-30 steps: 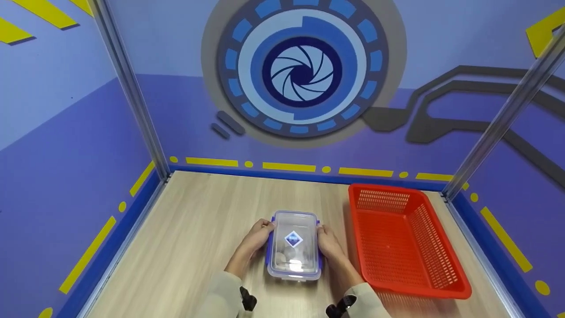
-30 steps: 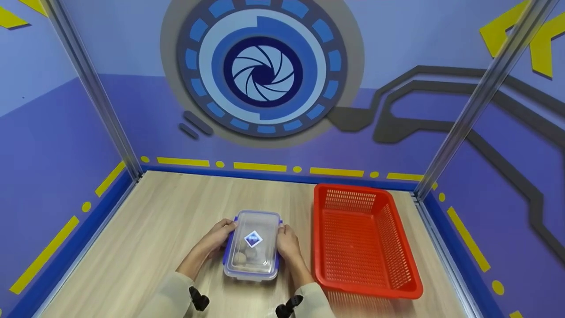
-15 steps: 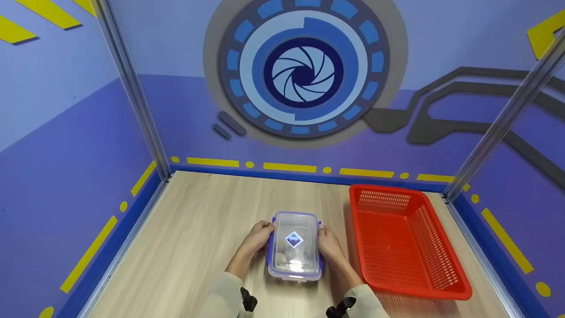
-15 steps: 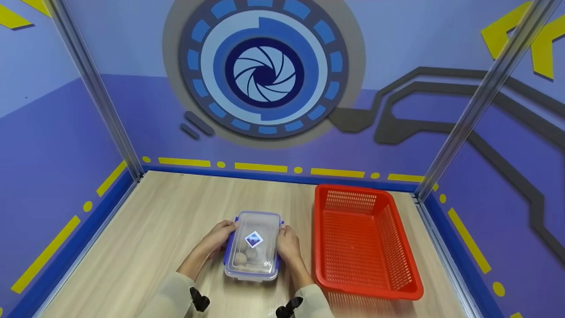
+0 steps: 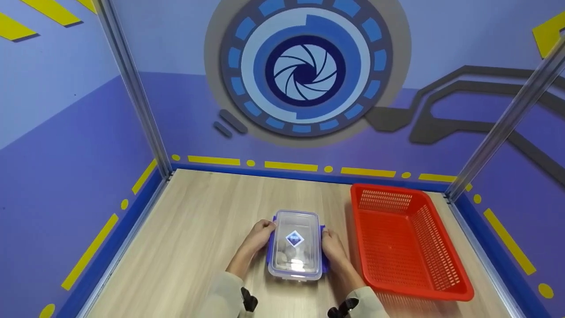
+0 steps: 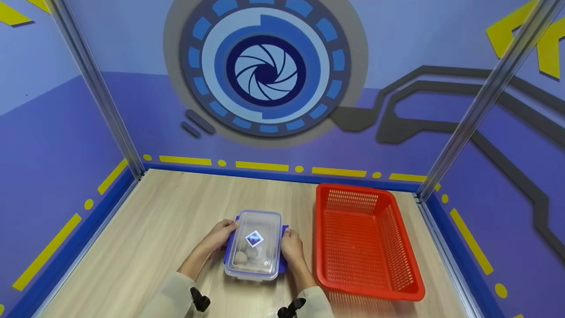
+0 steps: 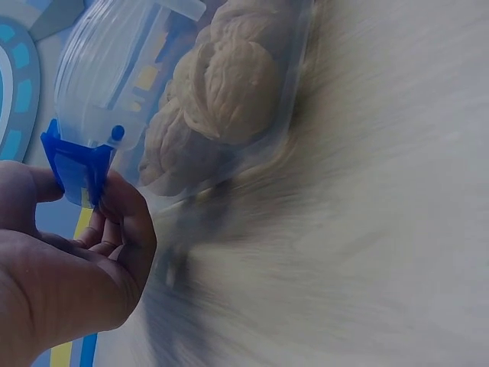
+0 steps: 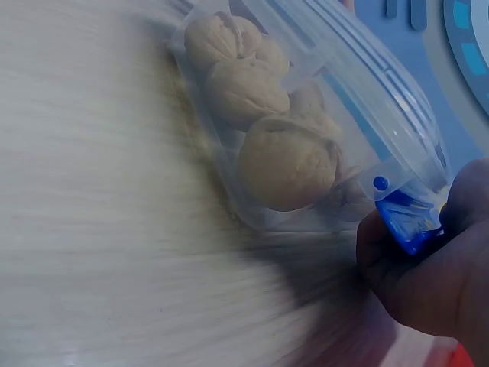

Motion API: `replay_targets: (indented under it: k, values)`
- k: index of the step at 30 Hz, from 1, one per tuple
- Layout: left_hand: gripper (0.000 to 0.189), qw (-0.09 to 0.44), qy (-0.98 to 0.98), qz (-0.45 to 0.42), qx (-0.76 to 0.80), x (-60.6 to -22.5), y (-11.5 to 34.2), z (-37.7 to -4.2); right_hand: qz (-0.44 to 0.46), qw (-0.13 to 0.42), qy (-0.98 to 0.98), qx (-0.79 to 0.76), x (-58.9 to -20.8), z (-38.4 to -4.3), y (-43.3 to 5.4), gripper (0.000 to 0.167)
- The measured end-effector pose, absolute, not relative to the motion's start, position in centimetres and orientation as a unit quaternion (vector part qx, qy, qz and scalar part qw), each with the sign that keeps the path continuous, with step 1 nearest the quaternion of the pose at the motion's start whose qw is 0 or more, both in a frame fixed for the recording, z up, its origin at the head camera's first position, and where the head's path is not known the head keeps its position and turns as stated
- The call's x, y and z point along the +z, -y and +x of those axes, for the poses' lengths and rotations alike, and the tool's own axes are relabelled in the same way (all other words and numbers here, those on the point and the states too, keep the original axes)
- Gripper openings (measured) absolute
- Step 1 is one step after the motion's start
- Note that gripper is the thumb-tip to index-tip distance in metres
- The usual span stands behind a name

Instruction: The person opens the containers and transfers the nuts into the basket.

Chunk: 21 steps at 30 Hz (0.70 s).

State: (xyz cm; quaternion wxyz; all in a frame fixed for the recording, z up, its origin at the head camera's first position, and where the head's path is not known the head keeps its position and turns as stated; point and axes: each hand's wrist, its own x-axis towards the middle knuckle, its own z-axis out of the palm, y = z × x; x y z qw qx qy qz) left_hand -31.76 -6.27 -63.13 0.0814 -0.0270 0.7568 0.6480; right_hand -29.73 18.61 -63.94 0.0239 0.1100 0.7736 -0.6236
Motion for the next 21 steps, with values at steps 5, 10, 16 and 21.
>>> replay_targets:
  k: [5, 10, 16, 21]
  values:
    - [0.035, 0.083, -0.756, -0.026, 0.648, -63.04, 6.33, -31.56, 0.114, 0.026, -0.777, -0.618, -63.7, -29.77, -18.71, 0.041]
    - [0.038, 0.083, -0.753, -0.025, 0.653, -63.12, 6.16, -31.53, 0.125, 0.012, -0.802, -0.583, -63.58, -29.69, -18.97, 0.043]
    - [0.038, 0.084, -0.752, -0.025, 0.654, -63.25, 6.0, -31.61, 0.116, -0.043, -0.864, -0.488, -63.48, -29.62, -19.39, 0.042]
    - [0.033, 0.074, -0.756, -0.033, 0.649, -63.45, 6.11, -31.73, 0.123, -0.06, -0.871, -0.472, -63.43, -29.59, -19.21, 0.037]
